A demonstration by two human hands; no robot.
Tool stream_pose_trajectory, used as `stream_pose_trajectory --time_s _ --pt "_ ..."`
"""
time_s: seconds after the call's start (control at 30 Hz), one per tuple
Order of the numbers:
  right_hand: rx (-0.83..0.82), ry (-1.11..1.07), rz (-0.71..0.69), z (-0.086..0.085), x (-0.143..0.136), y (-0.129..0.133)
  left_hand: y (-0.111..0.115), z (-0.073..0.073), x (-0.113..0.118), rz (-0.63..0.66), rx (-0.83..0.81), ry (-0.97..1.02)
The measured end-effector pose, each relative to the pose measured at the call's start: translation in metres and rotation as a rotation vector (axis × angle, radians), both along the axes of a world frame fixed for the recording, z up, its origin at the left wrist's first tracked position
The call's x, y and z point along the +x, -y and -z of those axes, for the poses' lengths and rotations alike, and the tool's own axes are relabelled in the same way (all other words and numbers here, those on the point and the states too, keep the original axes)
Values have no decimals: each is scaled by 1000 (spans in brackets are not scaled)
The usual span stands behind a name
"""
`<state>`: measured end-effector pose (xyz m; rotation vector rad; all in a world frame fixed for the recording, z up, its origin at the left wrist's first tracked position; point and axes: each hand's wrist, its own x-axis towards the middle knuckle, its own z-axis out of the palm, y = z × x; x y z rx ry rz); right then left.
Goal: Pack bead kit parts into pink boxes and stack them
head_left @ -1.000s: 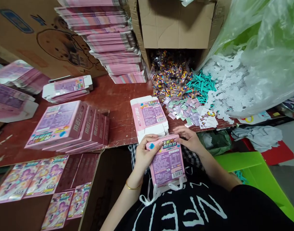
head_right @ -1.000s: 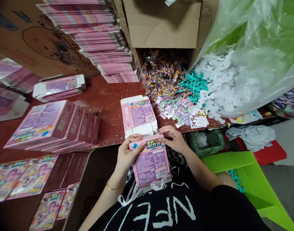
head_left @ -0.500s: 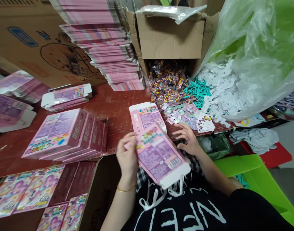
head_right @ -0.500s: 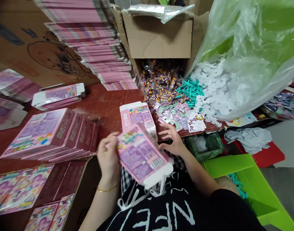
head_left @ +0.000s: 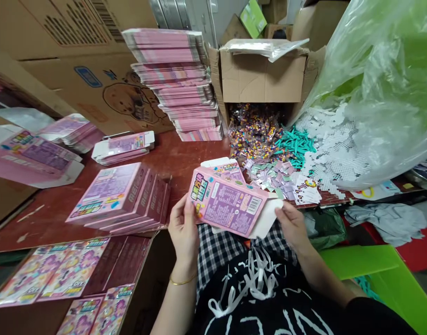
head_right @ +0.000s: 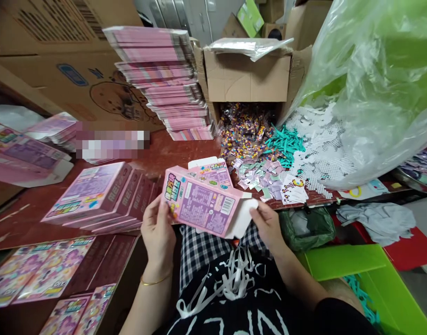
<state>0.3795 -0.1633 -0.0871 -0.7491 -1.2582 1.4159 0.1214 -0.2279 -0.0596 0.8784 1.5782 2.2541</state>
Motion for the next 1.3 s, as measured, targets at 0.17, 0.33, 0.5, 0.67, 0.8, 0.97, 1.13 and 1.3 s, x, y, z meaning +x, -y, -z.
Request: stream_pose_trajectory --time_s 0.17,0.33,0.5,0.67,0.8,0.97,1.13,1.3 --pt "11 101 176 2 5 -12 12 -1 -6 167 -136 -313" --pt "36 236 140 -5 3 -1 16 13 9 -7 -120 -323" --pt "3 247 167 2 3 3 13 14 23 17 -87 -349" --pt "38 252 139 -16 20 -22 -6 9 13 134 -136 -491" --pt "137 321 -199 -71 22 -57 -25 -15 -3 230 -184 -795" --pt "-66 232 -865 -94 -30 -116 -43 -20 -5 711 -232 -881" --pt "21 585 -442 -32 -100 -211 -46 11 -5 329 -300 -469" --pt "85 826 24 21 -127 -270 -49 14 -11 254 -505 -212"
